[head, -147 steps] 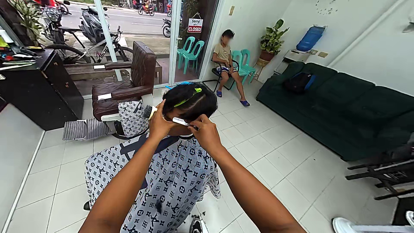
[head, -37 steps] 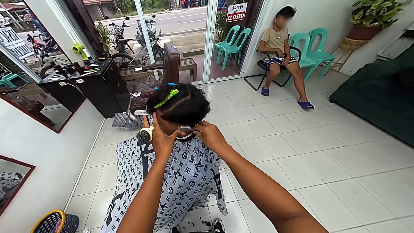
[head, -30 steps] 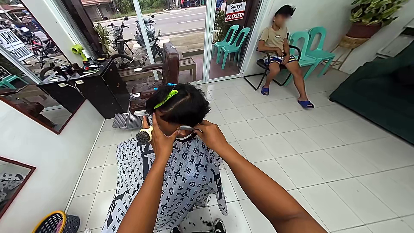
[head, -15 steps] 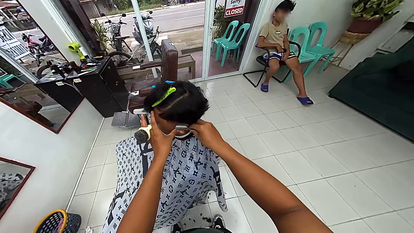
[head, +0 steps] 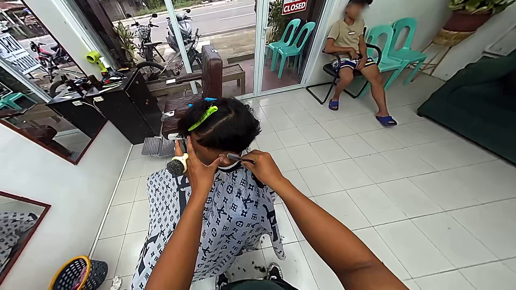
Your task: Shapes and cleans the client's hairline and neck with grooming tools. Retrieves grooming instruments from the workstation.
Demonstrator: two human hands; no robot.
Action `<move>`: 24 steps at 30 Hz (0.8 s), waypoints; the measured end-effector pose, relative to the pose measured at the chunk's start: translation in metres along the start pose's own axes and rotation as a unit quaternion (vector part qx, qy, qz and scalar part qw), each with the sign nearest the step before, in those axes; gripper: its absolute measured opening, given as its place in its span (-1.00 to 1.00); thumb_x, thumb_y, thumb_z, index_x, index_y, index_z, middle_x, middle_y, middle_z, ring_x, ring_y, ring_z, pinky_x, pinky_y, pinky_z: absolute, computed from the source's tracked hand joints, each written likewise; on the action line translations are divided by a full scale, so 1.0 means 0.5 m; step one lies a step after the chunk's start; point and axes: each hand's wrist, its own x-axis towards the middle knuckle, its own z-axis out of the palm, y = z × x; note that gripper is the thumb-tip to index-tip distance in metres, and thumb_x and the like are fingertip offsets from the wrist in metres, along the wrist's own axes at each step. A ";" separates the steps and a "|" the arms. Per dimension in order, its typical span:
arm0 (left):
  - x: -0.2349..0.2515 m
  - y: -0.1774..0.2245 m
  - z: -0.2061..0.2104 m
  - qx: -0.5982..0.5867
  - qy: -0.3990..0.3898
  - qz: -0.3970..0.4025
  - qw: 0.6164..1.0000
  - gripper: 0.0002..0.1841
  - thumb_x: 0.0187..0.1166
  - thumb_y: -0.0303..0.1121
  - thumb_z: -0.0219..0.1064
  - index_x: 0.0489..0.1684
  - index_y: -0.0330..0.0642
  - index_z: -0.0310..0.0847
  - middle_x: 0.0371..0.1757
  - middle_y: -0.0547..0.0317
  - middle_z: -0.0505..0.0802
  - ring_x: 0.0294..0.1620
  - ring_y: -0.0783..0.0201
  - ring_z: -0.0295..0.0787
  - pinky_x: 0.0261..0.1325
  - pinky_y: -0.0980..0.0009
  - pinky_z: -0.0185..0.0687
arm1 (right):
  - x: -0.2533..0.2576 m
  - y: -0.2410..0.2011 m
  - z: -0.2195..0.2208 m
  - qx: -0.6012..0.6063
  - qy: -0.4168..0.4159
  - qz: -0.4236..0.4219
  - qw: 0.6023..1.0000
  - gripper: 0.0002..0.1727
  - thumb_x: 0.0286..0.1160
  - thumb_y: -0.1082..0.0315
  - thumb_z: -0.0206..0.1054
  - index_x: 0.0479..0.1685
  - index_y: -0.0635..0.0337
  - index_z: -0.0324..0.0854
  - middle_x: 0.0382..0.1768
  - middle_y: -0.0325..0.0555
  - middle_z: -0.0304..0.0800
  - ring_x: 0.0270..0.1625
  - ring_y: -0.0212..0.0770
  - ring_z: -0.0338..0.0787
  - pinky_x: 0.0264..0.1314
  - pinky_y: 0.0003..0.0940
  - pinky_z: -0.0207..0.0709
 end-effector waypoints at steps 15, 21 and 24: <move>-0.001 -0.003 0.000 0.000 0.010 0.011 1.000 0.33 -0.14 -0.18 0.88 0.88 -0.02 0.07 0.94 -0.17 -0.25 0.83 -0.34 -0.02 0.56 -0.44 0.13 | 0.015 -0.007 -0.002 0.000 -0.024 -0.006 1.000 -0.79 0.60 0.39 0.38 0.00 0.30 0.85 0.01 0.15 0.88 0.14 0.05 0.85 0.33 -0.03 0.65; -0.002 -0.002 -0.001 -0.003 0.013 0.013 1.000 0.33 -0.16 -0.19 0.89 0.87 -0.07 0.08 0.93 -0.23 -0.22 0.81 -0.37 0.04 0.53 -0.45 0.18 | 0.011 -0.002 -0.010 -0.003 -0.006 0.001 1.000 -0.81 0.59 0.38 0.40 -0.02 0.29 0.86 -0.03 0.16 0.87 0.07 0.07 0.85 0.27 0.00 0.66; -0.003 -0.002 0.001 -0.001 0.012 0.011 1.000 0.33 -0.14 -0.19 0.88 0.88 -0.05 0.06 0.93 -0.23 -0.21 0.79 -0.38 0.08 0.52 -0.43 0.21 | 0.014 -0.005 -0.004 -0.013 -0.030 -0.009 0.999 -0.79 0.61 0.39 0.37 -0.01 0.31 0.85 -0.05 0.18 0.86 0.07 0.09 0.85 0.27 0.00 0.66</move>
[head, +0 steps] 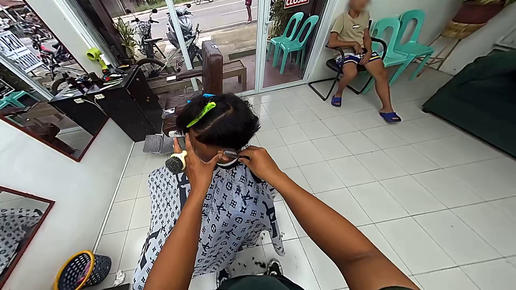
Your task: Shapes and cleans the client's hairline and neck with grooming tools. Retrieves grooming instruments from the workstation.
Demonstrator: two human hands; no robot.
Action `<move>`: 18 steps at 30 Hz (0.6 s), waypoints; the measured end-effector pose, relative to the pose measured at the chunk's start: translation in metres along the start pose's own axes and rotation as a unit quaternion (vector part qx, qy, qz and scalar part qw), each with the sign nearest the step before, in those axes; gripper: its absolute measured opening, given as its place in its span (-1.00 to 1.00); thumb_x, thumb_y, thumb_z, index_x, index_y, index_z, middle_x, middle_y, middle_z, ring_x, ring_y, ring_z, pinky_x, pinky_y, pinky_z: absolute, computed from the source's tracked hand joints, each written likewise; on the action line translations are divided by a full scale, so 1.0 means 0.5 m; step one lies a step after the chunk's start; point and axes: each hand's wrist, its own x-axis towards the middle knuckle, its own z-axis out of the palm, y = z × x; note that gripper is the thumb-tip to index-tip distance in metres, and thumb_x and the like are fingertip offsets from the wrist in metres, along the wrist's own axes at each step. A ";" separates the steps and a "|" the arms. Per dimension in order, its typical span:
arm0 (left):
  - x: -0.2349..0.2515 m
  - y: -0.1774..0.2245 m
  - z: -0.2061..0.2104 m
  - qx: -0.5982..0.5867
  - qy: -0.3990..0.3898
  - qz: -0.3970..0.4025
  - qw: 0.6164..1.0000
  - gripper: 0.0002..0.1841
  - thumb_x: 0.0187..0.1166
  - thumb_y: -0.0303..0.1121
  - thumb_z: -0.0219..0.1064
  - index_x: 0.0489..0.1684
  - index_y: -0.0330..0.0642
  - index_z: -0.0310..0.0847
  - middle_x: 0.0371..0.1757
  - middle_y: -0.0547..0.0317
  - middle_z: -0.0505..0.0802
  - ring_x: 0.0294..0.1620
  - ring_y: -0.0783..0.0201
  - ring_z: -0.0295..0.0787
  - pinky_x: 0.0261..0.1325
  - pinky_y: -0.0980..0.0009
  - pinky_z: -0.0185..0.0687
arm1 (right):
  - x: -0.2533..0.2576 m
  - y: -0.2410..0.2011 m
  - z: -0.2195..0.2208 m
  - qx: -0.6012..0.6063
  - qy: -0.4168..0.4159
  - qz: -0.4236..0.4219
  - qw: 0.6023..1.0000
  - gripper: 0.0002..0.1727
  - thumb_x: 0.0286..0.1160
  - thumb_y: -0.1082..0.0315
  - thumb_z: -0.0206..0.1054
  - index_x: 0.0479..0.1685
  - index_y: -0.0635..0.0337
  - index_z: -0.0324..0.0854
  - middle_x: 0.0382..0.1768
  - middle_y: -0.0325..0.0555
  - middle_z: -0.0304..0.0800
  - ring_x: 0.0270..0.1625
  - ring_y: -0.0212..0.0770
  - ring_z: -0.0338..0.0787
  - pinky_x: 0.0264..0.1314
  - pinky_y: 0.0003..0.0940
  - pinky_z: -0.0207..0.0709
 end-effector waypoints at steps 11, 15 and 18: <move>0.002 -0.002 0.000 0.000 0.001 0.007 1.000 0.33 -0.15 -0.19 0.88 0.88 -0.06 0.06 0.93 -0.22 -0.22 0.81 -0.36 0.03 0.55 -0.42 0.18 | 0.000 0.009 0.002 0.003 0.006 0.004 1.000 -0.80 0.61 0.40 0.37 -0.01 0.32 0.84 -0.04 0.20 0.85 0.07 0.12 0.85 0.27 0.03 0.66; 0.001 0.001 -0.001 0.005 0.001 0.005 1.000 0.33 -0.15 -0.19 0.89 0.88 -0.07 0.06 0.93 -0.22 -0.22 0.78 -0.38 0.08 0.52 -0.43 0.21 | -0.002 0.007 0.001 0.008 0.018 0.010 1.000 -0.80 0.60 0.40 0.38 -0.01 0.31 0.85 -0.05 0.19 0.86 0.07 0.09 0.85 0.27 0.00 0.66; 0.000 0.000 0.000 0.008 0.004 0.006 1.000 0.34 -0.15 -0.18 0.89 0.88 -0.05 0.06 0.93 -0.21 -0.22 0.78 -0.37 0.10 0.51 -0.42 0.22 | -0.001 0.002 0.007 0.004 -0.010 0.012 1.000 -0.78 0.63 0.39 0.34 0.02 0.33 0.83 -0.01 0.21 0.85 0.11 0.12 0.84 0.32 0.00 0.64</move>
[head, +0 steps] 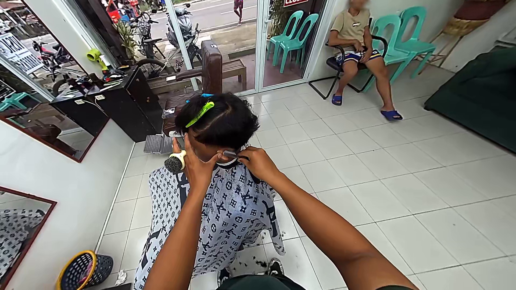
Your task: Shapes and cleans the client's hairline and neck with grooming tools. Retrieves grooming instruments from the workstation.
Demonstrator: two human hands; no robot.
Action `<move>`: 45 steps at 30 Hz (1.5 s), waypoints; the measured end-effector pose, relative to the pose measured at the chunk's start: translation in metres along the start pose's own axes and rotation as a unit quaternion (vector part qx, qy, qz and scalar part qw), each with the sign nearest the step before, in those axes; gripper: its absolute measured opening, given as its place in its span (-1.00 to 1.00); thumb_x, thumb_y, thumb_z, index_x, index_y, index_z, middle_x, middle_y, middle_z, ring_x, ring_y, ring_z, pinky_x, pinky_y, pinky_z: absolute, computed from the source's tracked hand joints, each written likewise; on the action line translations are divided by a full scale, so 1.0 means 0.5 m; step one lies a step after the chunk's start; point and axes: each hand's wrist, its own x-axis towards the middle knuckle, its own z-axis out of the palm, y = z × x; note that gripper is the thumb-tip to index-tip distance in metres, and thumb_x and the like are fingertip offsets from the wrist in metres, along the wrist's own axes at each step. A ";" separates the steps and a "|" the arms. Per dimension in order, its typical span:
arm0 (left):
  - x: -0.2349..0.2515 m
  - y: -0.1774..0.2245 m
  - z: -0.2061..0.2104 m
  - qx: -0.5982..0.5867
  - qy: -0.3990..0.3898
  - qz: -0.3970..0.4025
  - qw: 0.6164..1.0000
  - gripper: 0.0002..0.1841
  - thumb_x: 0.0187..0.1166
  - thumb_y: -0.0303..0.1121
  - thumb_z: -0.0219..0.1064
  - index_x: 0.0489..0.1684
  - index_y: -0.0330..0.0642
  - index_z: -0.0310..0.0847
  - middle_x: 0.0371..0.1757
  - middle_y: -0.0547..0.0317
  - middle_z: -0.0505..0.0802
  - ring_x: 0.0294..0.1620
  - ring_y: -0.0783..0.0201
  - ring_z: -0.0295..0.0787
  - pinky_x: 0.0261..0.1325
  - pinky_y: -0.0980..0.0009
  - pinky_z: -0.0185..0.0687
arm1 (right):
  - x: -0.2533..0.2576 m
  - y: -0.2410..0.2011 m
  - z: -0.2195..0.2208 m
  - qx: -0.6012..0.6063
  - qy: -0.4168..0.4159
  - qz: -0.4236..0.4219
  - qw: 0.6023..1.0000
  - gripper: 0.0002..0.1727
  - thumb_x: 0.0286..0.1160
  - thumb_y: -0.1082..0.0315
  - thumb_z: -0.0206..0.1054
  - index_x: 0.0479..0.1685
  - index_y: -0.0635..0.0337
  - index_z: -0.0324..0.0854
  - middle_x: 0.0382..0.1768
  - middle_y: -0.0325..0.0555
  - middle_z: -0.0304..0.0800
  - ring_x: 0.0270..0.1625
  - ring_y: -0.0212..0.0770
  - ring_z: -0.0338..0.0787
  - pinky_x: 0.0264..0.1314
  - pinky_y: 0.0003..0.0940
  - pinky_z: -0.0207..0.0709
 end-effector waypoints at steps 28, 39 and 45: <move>0.000 0.002 -0.004 -0.007 -0.003 -0.007 1.000 0.33 -0.15 -0.18 0.89 0.88 -0.03 0.05 0.93 -0.18 -0.26 0.83 -0.36 -0.02 0.55 -0.44 0.14 | 0.003 -0.002 0.002 0.010 0.022 -0.011 1.000 -0.81 0.58 0.43 0.39 -0.01 0.32 0.84 -0.09 0.19 0.86 0.05 0.11 0.85 0.25 0.02 0.67; -0.046 -0.020 -0.041 -0.157 0.003 0.146 0.977 0.14 0.23 0.09 0.64 0.80 -0.35 0.09 0.85 -0.25 0.16 0.73 0.01 0.31 0.52 0.09 0.48 | -0.083 0.050 -0.003 0.093 0.051 -0.193 0.975 -0.74 0.65 0.37 0.31 0.08 0.33 0.83 0.11 0.08 0.91 0.22 -0.09 0.89 0.42 -0.18 0.67; -0.167 0.001 -0.060 -0.532 -0.461 0.097 0.704 -0.15 0.55 0.54 -0.24 0.10 0.09 0.81 -0.19 0.25 0.95 -0.35 0.51 0.84 -0.37 0.64 0.66 | -0.215 0.100 -0.043 0.378 0.049 0.008 0.924 -0.64 0.84 0.31 -0.04 0.03 0.26 0.69 -0.25 -0.28 0.89 -0.32 -0.51 0.77 -0.21 -0.56 0.65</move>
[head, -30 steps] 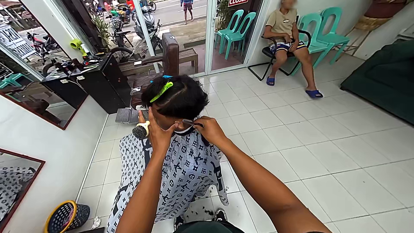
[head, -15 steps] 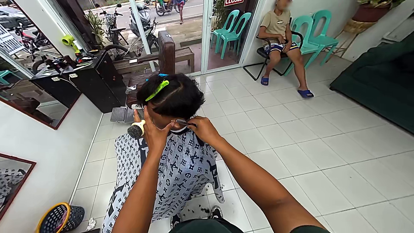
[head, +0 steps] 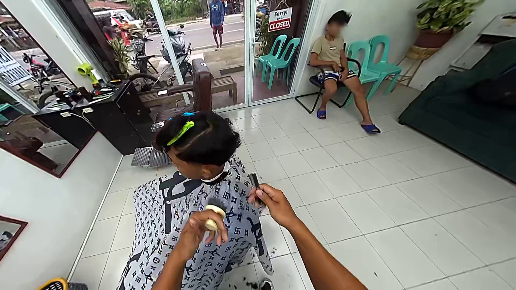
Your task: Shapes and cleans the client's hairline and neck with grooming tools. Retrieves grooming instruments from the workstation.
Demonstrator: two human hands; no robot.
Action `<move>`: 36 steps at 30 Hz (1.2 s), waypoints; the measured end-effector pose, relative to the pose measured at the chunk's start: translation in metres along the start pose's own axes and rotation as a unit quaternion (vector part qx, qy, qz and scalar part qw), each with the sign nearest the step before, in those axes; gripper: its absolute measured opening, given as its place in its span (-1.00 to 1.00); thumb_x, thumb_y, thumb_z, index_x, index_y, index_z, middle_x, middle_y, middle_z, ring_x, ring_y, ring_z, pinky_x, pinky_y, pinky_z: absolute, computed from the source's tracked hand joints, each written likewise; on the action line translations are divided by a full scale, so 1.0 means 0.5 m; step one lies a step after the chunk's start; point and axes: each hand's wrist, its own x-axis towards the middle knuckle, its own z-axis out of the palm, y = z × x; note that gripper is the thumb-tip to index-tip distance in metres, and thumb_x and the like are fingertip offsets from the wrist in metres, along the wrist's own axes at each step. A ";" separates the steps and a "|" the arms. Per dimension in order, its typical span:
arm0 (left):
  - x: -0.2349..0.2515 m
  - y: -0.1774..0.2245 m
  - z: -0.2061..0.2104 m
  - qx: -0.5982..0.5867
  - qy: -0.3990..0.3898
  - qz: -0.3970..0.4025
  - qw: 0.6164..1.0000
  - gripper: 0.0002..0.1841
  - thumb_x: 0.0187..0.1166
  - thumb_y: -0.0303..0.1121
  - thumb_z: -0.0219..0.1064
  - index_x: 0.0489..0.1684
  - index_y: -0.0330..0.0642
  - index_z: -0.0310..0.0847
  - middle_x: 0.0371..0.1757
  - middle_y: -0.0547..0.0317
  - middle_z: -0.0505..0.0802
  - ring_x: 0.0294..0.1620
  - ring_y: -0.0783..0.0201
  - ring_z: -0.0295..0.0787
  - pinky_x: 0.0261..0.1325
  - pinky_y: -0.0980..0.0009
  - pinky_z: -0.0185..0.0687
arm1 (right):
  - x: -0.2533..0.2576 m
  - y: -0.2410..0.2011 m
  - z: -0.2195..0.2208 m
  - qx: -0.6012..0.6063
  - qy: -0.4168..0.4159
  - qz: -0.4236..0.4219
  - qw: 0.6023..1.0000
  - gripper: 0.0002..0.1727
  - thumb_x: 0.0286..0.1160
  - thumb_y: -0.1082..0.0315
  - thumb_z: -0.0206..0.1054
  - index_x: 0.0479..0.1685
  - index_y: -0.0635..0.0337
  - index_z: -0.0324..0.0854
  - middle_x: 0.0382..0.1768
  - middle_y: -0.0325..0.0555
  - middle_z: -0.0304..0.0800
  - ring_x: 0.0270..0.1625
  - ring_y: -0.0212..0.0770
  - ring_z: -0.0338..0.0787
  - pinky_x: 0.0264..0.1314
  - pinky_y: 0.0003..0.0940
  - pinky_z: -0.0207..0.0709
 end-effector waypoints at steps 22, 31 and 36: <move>-0.018 -0.024 0.046 -0.031 -0.002 -0.072 0.997 -0.36 0.65 0.36 -0.02 -0.14 0.02 0.79 -0.36 0.41 0.90 -0.48 0.66 0.71 -0.51 0.73 0.48 | -0.102 -0.042 0.119 0.092 0.132 -0.170 0.972 -0.72 0.82 0.00 0.08 0.07 -0.23 0.71 -0.25 -0.44 0.88 -0.19 -0.48 0.85 0.02 -0.50 0.74; -0.024 0.032 0.026 -0.123 -0.141 0.061 0.980 -0.28 0.64 0.41 -0.05 0.00 -0.01 0.83 -0.21 0.28 0.93 -0.29 0.57 0.81 -0.28 0.67 0.65 | -0.120 -0.020 0.127 0.231 0.021 0.176 0.957 -0.63 0.83 0.20 -0.10 -0.34 -0.07 0.57 -0.79 -0.56 0.38 -0.78 -0.62 0.33 -0.70 -0.68 0.25; -0.002 0.029 -0.052 0.319 0.326 0.080 0.886 -0.66 0.67 -0.14 0.27 -0.17 -0.29 0.79 -0.01 0.09 0.88 -0.08 0.39 0.80 -0.12 0.43 0.70 | -0.070 -0.057 0.074 0.276 0.132 0.011 0.952 -0.84 0.75 0.24 0.13 0.00 -0.10 0.63 -0.42 -0.35 0.80 -0.37 -0.31 0.82 -0.15 -0.26 0.79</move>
